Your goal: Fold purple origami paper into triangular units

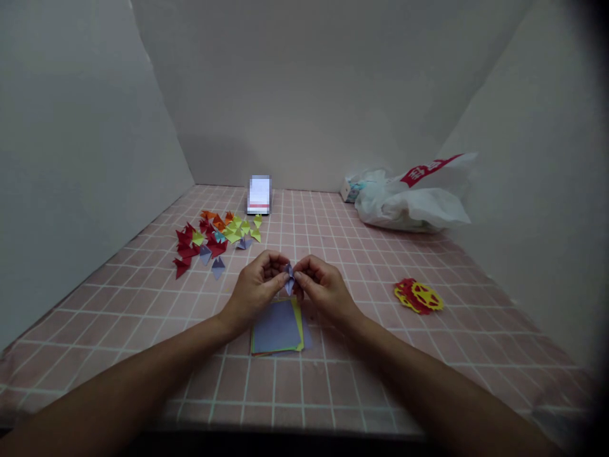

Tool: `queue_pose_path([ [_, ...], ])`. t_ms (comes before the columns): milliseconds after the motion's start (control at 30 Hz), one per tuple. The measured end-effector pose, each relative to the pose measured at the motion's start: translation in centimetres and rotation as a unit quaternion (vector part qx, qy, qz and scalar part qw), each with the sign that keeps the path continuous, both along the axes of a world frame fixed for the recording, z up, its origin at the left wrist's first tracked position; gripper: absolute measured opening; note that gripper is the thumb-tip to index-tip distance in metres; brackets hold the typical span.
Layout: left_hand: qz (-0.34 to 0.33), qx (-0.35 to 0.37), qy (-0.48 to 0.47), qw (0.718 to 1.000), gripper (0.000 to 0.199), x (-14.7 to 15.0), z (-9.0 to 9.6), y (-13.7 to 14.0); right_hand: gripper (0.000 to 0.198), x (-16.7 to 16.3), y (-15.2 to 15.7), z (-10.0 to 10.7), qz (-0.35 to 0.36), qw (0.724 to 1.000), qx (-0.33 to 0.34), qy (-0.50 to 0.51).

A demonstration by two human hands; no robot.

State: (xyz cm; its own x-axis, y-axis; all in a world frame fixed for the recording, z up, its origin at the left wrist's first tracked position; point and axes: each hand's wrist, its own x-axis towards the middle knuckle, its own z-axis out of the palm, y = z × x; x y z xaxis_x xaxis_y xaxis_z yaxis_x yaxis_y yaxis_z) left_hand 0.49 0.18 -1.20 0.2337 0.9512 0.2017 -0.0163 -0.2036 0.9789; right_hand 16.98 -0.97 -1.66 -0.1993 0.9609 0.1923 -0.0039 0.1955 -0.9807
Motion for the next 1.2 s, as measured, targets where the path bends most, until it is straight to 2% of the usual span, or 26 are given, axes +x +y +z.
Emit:
queue_pose_path([
  [367, 0.002, -0.003, 0.003, 1.000, 0.020, 0.18, -0.04, -0.30, 0.015, -0.08, -0.17, -0.63, -0.028, 0.998, 0.017, -0.057],
  [500, -0.011, -0.006, 0.000, 1.000, 0.020, 0.14, -0.11, -0.37, 0.014, -0.11, -0.40, -0.34, -0.064, 0.989, 0.060, -0.120],
  [600, -0.009, -0.004, 0.011, 1.000, 0.023, 0.13, 0.02, -0.42, 0.014, -0.18, -0.67, -0.01, -0.093, 0.972, 0.117, -0.180],
  [700, -0.005, -0.003, 0.016, 1.000, 0.024, 0.18, 0.16, -0.41, 0.014, -0.19, -0.89, 0.16, -0.102, 0.962, 0.155, -0.200],
  [767, 0.001, -0.006, 0.010, 1.000, 0.023, 0.23, 0.20, -0.34, 0.014, -0.18, -0.91, 0.16, -0.084, 0.971, 0.136, -0.178],
  [900, 0.017, -0.009, -0.013, 1.000, 0.023, 0.28, 0.17, -0.11, 0.014, -0.20, -0.55, -0.03, -0.017, 0.999, 0.023, -0.034],
  [1033, 0.026, -0.002, -0.022, 0.999, 0.023, 0.24, 0.16, -0.06, 0.017, -0.41, -0.19, -0.26, 0.015, 0.998, -0.043, 0.052],
  [1200, 0.007, 0.006, -0.016, 1.000, 0.020, 0.15, 0.16, -0.28, 0.018, -0.61, -0.23, -0.43, 0.001, 0.995, -0.066, 0.076],
])
